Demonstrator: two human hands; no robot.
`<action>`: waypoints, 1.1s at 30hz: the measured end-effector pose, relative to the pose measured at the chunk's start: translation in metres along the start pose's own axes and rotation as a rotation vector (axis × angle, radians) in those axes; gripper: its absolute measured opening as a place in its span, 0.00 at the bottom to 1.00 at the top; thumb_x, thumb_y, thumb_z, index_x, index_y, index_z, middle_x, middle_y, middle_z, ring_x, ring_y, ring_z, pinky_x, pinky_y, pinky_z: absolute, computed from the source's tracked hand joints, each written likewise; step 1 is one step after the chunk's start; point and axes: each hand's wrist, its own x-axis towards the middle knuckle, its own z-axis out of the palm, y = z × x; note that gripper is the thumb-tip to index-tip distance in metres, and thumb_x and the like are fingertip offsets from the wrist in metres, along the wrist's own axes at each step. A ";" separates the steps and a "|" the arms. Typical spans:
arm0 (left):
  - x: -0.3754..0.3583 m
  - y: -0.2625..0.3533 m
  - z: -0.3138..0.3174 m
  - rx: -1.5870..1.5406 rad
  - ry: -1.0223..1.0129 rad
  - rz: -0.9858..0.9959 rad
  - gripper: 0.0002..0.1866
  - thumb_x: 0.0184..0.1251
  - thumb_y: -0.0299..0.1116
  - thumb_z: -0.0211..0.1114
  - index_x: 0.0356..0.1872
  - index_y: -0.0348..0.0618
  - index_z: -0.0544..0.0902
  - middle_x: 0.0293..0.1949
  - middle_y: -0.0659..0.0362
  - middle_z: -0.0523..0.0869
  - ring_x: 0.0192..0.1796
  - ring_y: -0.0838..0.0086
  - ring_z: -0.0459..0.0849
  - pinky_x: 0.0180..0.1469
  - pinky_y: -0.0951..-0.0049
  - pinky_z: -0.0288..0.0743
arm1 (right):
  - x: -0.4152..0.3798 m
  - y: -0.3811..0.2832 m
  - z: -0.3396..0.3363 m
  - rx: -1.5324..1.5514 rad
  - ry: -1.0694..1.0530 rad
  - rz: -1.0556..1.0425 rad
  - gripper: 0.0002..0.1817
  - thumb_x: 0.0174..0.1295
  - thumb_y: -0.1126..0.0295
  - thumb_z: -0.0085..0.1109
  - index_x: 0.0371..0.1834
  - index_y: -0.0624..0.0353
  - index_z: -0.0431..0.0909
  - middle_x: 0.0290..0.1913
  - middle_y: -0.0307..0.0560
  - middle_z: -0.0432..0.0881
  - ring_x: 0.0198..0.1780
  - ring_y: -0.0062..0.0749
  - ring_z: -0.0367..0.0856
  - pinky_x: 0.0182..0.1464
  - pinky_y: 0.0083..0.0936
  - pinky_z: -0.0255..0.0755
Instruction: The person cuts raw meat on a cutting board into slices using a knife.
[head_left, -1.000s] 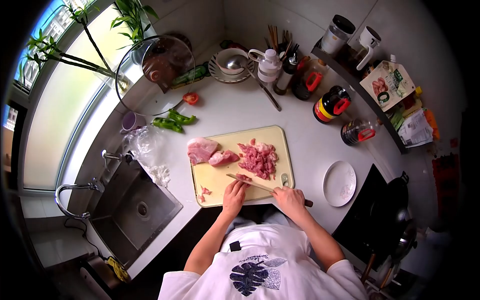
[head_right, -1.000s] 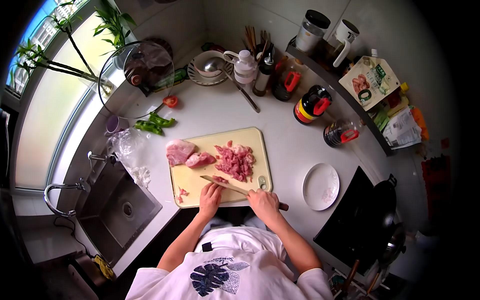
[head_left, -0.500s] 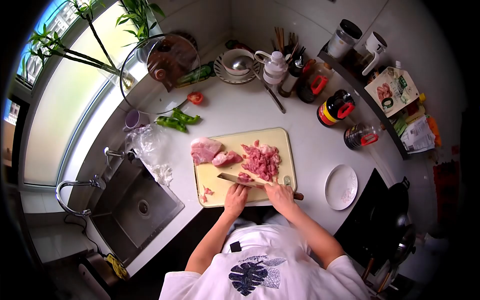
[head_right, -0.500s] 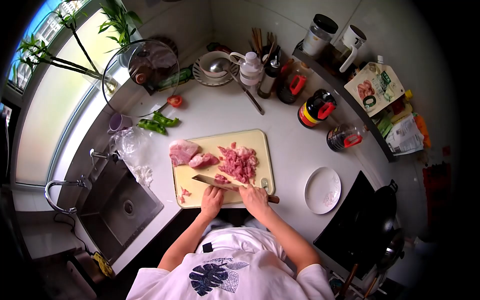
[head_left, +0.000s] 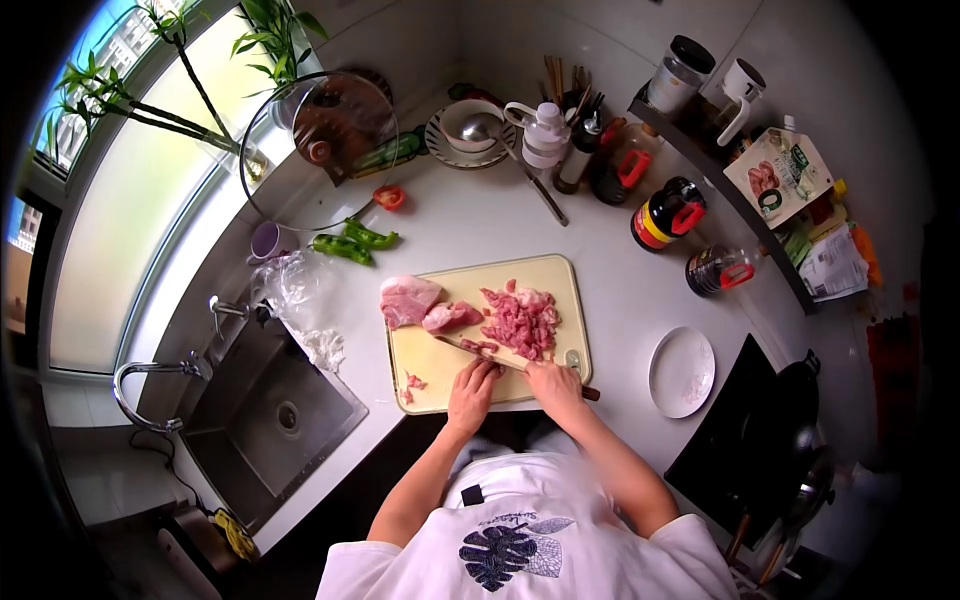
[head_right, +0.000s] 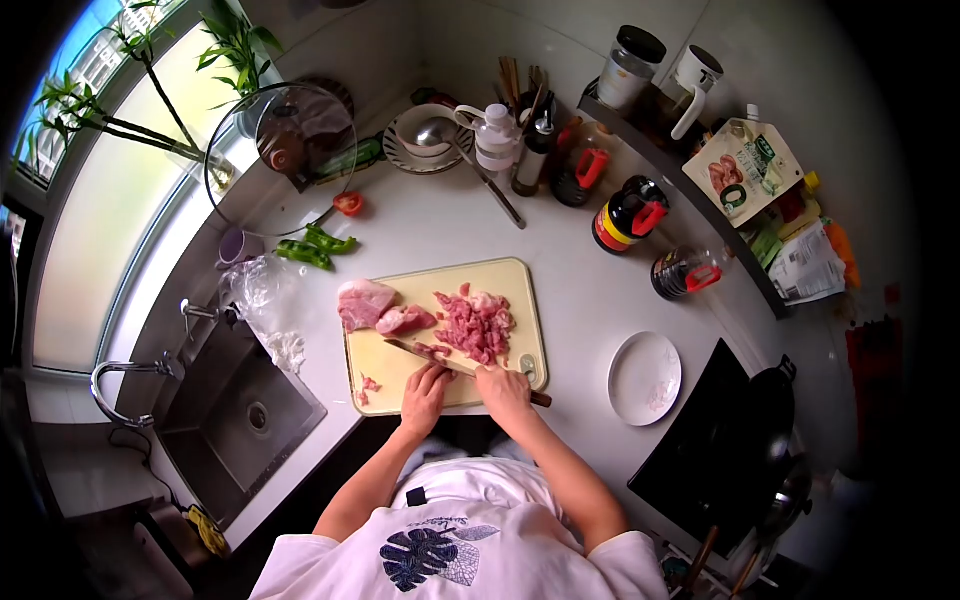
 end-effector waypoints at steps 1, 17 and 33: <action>-0.001 0.000 0.000 -0.004 0.023 -0.009 0.21 0.59 0.25 0.62 0.55 0.43 0.81 0.59 0.56 0.79 0.64 0.59 0.76 0.64 0.59 0.71 | -0.005 0.007 -0.013 0.022 -0.044 0.059 0.15 0.67 0.56 0.60 0.33 0.57 0.83 0.29 0.54 0.85 0.32 0.52 0.86 0.35 0.47 0.78; -0.014 -0.006 0.007 0.061 -0.039 -0.051 0.16 0.58 0.27 0.63 0.49 0.39 0.81 0.51 0.52 0.80 0.57 0.55 0.76 0.61 0.57 0.71 | -0.056 0.011 -0.052 -0.156 -0.007 -0.026 0.08 0.64 0.64 0.60 0.32 0.56 0.81 0.30 0.50 0.84 0.29 0.45 0.87 0.30 0.41 0.79; -0.005 -0.003 0.002 0.066 0.003 -0.006 0.18 0.55 0.26 0.64 0.49 0.38 0.82 0.49 0.53 0.81 0.56 0.55 0.77 0.60 0.59 0.74 | -0.050 0.025 -0.026 -0.118 -0.013 -0.021 0.05 0.63 0.72 0.52 0.35 0.56 0.78 0.31 0.53 0.83 0.32 0.49 0.88 0.33 0.44 0.79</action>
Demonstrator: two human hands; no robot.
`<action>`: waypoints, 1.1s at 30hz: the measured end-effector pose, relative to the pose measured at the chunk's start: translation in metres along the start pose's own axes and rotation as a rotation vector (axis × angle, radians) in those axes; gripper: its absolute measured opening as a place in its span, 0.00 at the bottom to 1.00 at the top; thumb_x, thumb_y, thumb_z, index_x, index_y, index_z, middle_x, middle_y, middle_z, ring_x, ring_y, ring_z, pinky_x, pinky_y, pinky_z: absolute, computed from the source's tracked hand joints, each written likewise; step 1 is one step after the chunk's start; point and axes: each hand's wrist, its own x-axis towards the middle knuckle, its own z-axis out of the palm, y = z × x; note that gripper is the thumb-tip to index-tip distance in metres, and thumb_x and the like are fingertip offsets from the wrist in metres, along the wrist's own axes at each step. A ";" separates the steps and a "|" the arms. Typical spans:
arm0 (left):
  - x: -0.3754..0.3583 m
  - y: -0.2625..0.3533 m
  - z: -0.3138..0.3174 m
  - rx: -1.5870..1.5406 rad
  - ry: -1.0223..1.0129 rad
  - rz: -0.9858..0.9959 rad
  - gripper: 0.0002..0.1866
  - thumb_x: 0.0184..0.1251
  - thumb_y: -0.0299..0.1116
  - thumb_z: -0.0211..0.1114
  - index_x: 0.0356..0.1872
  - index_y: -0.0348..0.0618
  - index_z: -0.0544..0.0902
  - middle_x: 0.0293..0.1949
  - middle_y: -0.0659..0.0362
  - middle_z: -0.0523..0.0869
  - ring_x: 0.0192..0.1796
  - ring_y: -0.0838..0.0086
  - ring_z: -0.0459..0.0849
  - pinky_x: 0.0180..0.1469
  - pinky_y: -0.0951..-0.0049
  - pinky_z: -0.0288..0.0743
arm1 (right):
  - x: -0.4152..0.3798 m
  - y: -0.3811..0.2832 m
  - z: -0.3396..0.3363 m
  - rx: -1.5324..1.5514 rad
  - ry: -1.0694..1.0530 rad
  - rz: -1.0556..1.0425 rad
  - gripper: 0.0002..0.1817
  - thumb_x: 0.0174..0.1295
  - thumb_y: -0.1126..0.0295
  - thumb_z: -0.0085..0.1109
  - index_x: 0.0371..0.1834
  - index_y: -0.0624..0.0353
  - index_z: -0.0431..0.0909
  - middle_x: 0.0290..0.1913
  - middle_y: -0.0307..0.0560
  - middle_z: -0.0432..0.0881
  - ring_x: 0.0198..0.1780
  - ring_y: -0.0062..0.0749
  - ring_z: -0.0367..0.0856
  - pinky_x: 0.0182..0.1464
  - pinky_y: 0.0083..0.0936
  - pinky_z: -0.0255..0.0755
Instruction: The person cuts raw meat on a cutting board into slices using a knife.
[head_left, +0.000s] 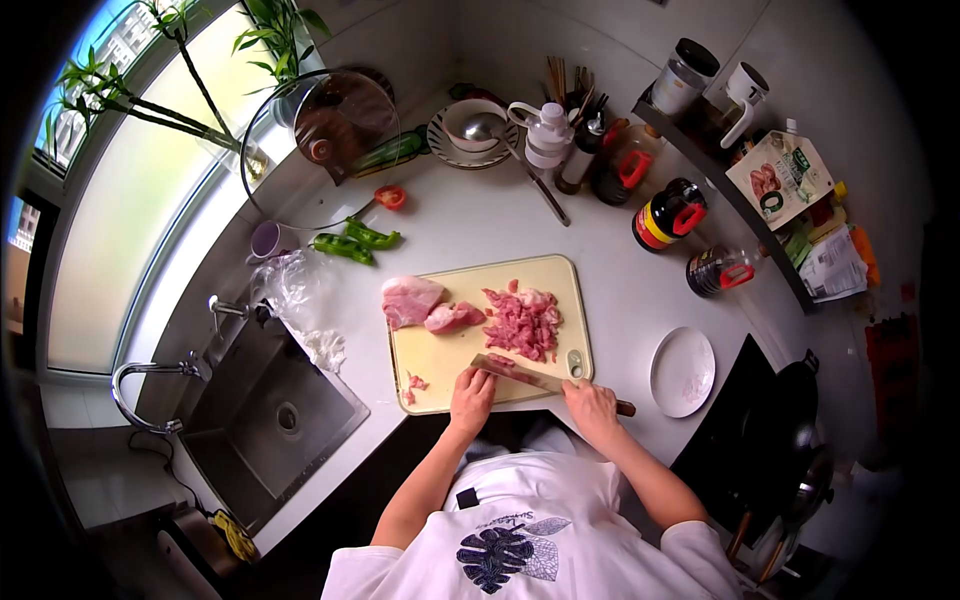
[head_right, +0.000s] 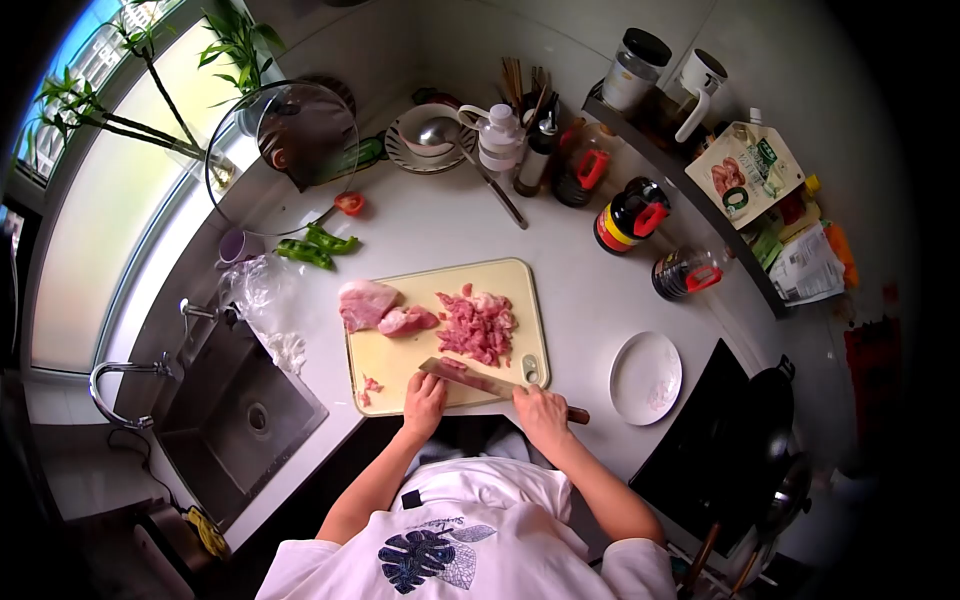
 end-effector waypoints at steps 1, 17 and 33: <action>0.001 0.001 -0.002 -0.023 0.005 -0.004 0.18 0.55 0.25 0.64 0.49 0.38 0.82 0.50 0.53 0.81 0.57 0.55 0.77 0.60 0.58 0.74 | -0.002 0.002 -0.001 0.001 -0.020 0.016 0.05 0.63 0.72 0.52 0.35 0.56 0.78 0.31 0.53 0.83 0.32 0.48 0.88 0.34 0.44 0.79; 0.016 0.015 -0.027 -0.190 0.161 -0.309 0.20 0.61 0.23 0.64 0.56 0.39 0.79 0.54 0.51 0.81 0.59 0.52 0.76 0.62 0.55 0.68 | -0.002 0.028 -0.017 0.213 0.001 0.204 0.15 0.67 0.56 0.61 0.32 0.56 0.85 0.28 0.53 0.85 0.32 0.55 0.85 0.36 0.47 0.77; 0.040 0.009 -0.011 -1.048 -0.128 -0.800 0.10 0.63 0.24 0.66 0.39 0.38 0.73 0.31 0.54 0.81 0.36 0.64 0.85 0.38 0.62 0.79 | 0.026 -0.007 -0.002 0.271 0.081 0.244 0.18 0.69 0.55 0.59 0.31 0.58 0.83 0.26 0.57 0.83 0.31 0.57 0.84 0.35 0.49 0.76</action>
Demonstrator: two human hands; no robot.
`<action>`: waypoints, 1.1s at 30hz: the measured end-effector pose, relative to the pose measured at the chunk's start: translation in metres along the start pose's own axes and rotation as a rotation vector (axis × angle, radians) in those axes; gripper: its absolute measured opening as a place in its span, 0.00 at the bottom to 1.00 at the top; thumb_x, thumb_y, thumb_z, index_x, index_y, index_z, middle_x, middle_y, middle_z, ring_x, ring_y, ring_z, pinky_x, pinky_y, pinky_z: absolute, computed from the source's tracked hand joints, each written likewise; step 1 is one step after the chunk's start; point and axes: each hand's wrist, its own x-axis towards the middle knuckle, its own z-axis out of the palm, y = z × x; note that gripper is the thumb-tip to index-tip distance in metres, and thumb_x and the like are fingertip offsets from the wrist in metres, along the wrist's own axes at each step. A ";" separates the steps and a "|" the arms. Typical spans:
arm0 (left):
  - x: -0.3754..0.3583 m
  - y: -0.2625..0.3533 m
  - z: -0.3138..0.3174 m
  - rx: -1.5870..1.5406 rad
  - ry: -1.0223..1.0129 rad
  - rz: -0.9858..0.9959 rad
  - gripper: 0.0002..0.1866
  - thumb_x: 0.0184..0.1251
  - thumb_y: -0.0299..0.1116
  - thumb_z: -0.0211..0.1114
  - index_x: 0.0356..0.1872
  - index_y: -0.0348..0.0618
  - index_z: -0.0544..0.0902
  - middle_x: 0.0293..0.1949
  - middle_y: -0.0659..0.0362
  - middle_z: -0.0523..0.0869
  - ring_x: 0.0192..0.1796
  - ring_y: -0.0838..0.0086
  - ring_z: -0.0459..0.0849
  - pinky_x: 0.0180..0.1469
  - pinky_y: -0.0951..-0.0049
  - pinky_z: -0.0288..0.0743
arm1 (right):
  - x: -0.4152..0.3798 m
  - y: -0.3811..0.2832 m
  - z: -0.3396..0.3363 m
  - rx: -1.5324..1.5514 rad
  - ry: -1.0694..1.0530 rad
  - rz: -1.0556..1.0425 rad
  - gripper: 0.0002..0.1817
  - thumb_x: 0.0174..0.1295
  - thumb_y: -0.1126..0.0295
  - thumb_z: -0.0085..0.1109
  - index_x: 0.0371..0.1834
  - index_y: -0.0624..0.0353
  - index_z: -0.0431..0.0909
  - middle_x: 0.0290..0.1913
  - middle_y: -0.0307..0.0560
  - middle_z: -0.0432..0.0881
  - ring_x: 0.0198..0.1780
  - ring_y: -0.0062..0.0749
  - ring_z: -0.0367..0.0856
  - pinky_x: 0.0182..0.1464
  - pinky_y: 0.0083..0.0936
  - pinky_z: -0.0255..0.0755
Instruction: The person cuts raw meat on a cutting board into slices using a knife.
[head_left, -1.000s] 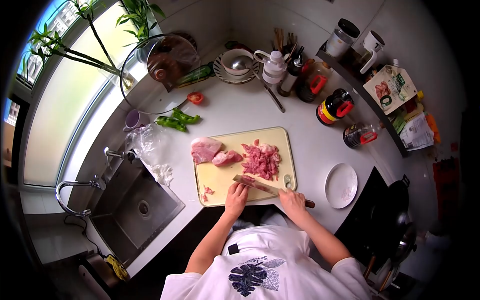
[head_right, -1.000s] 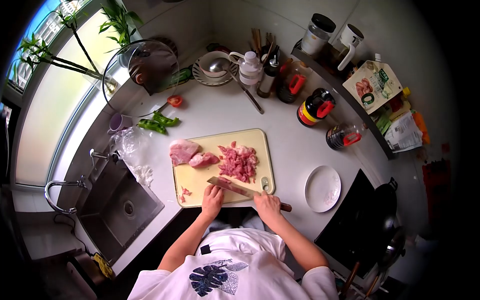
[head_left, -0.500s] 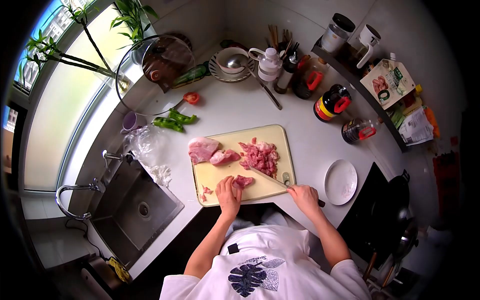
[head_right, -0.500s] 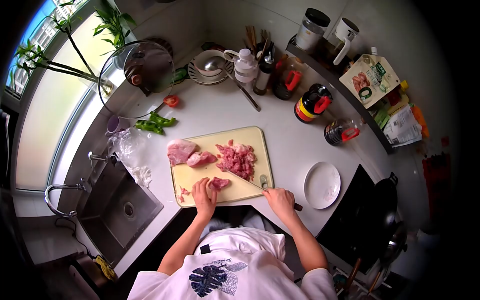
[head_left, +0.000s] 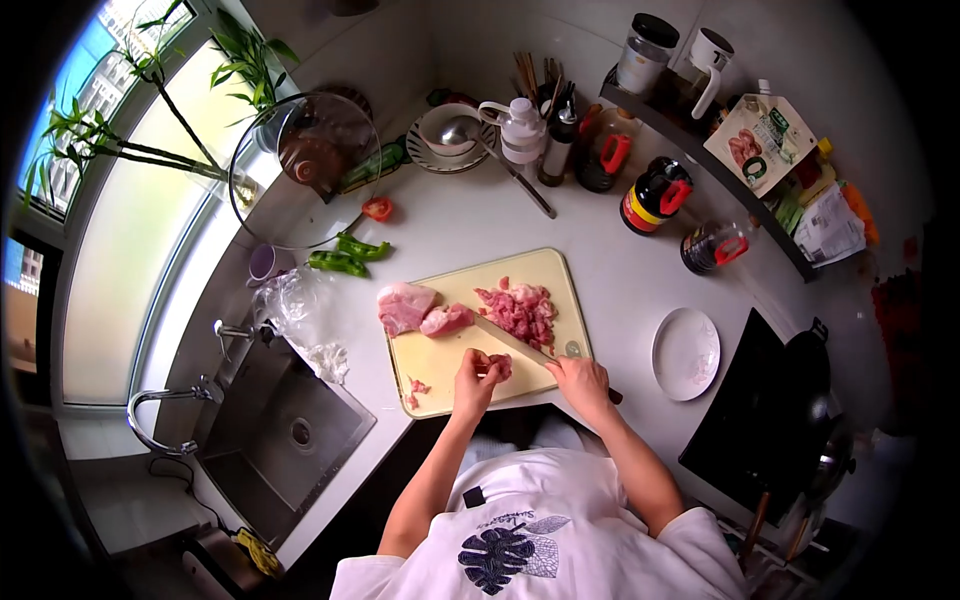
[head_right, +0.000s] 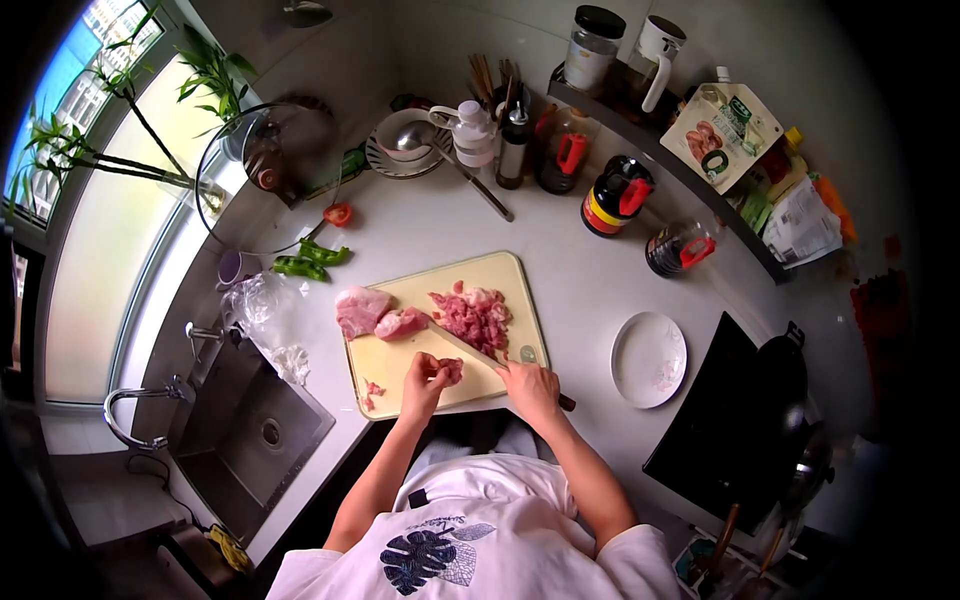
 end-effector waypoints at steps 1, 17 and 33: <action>0.002 0.002 0.000 0.037 0.056 0.021 0.09 0.65 0.24 0.65 0.39 0.37 0.73 0.32 0.54 0.81 0.37 0.65 0.87 0.37 0.65 0.80 | 0.000 0.002 0.000 0.028 0.007 0.006 0.18 0.69 0.55 0.59 0.30 0.59 0.83 0.25 0.58 0.83 0.31 0.58 0.83 0.35 0.50 0.76; -0.008 -0.003 -0.014 0.907 -0.026 0.739 0.23 0.61 0.21 0.63 0.60 0.37 0.78 0.58 0.51 0.79 0.59 0.55 0.76 0.62 0.59 0.72 | -0.023 -0.015 -0.006 -0.032 0.086 -0.084 0.14 0.68 0.57 0.59 0.35 0.55 0.82 0.27 0.51 0.82 0.29 0.53 0.84 0.32 0.46 0.77; -0.003 -0.027 -0.013 1.068 -0.068 0.705 0.24 0.62 0.30 0.62 0.62 0.40 0.76 0.61 0.54 0.77 0.65 0.58 0.73 0.66 0.59 0.67 | 0.004 -0.011 0.043 -0.205 -0.059 -0.142 0.14 0.70 0.55 0.57 0.34 0.54 0.81 0.27 0.50 0.85 0.31 0.48 0.87 0.37 0.44 0.79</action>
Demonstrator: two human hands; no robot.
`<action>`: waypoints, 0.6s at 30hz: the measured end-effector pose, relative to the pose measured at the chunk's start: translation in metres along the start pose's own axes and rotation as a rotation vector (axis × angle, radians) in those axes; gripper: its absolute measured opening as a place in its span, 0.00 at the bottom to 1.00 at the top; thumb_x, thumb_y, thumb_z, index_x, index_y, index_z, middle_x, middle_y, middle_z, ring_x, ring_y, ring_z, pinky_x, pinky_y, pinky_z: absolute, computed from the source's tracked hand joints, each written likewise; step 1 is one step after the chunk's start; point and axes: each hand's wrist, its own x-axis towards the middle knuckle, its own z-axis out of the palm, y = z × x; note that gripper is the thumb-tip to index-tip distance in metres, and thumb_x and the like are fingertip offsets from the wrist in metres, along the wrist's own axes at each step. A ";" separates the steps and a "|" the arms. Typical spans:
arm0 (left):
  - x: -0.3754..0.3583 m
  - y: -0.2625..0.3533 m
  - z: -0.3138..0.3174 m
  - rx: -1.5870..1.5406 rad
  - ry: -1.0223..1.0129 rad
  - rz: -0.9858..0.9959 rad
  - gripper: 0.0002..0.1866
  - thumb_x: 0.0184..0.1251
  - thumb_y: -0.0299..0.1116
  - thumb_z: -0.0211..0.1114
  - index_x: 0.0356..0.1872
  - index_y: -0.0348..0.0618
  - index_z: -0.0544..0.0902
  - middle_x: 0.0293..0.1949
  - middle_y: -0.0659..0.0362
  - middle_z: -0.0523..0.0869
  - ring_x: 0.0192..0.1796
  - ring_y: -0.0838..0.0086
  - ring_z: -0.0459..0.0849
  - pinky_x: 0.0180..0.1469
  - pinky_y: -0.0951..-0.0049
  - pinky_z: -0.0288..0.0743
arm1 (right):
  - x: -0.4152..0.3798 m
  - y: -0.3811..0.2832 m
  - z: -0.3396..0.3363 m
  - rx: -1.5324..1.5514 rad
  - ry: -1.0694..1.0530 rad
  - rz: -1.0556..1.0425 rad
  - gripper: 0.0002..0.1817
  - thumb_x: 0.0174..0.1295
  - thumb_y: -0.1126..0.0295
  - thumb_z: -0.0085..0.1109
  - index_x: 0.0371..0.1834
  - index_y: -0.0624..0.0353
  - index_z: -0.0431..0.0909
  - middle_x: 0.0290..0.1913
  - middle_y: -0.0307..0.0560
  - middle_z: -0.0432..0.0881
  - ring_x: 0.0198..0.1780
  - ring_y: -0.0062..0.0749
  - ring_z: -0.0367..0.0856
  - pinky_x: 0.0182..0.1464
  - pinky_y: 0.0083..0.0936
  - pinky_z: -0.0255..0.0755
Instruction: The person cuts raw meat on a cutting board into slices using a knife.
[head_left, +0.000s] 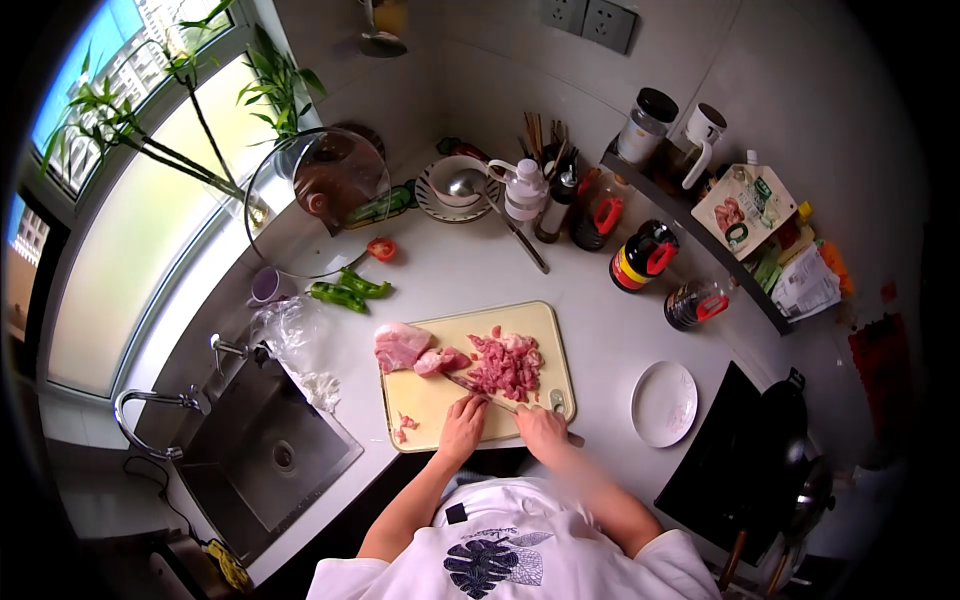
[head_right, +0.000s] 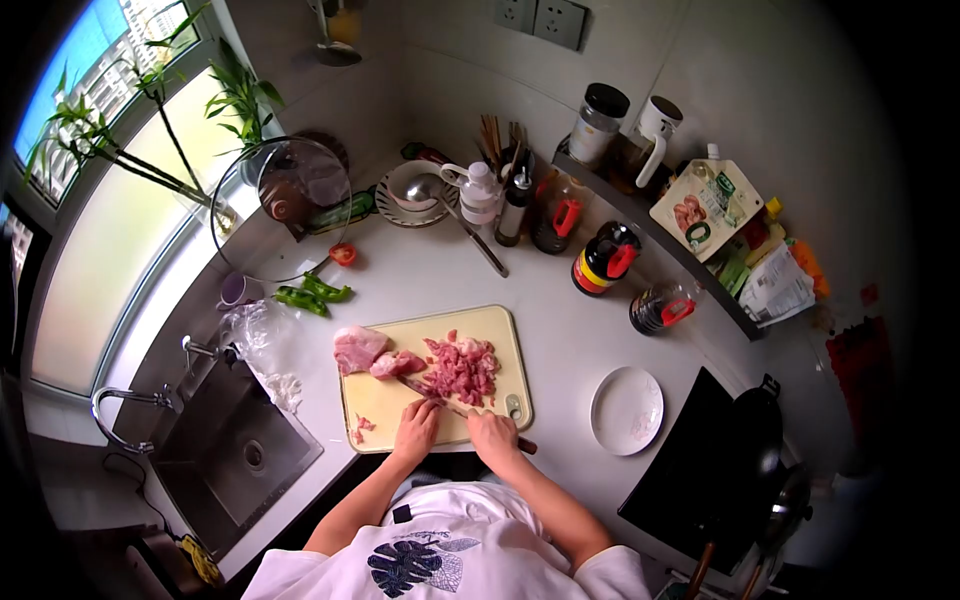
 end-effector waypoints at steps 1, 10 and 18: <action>0.001 0.000 0.001 0.009 0.026 -0.015 0.24 0.62 0.30 0.62 0.62 0.40 0.76 0.61 0.54 0.77 0.65 0.58 0.73 0.66 0.59 0.67 | 0.011 -0.007 -0.003 0.004 -0.001 -0.013 0.14 0.70 0.56 0.57 0.34 0.54 0.82 0.26 0.50 0.85 0.31 0.48 0.87 0.37 0.44 0.79; -0.001 -0.003 0.002 0.013 0.033 0.026 0.23 0.63 0.31 0.61 0.61 0.39 0.77 0.64 0.54 0.76 0.69 0.61 0.70 0.69 0.61 0.66 | -0.030 0.035 -0.043 0.038 -0.084 -0.035 0.15 0.69 0.58 0.56 0.34 0.58 0.82 0.27 0.57 0.85 0.33 0.54 0.88 0.38 0.48 0.80; -0.009 -0.007 0.005 -0.014 0.098 0.040 0.23 0.63 0.30 0.60 0.61 0.39 0.76 0.65 0.54 0.75 0.68 0.60 0.72 0.68 0.62 0.66 | 0.013 0.010 -0.019 0.024 -0.009 -0.099 0.15 0.69 0.56 0.58 0.36 0.57 0.83 0.28 0.59 0.85 0.34 0.56 0.87 0.38 0.49 0.80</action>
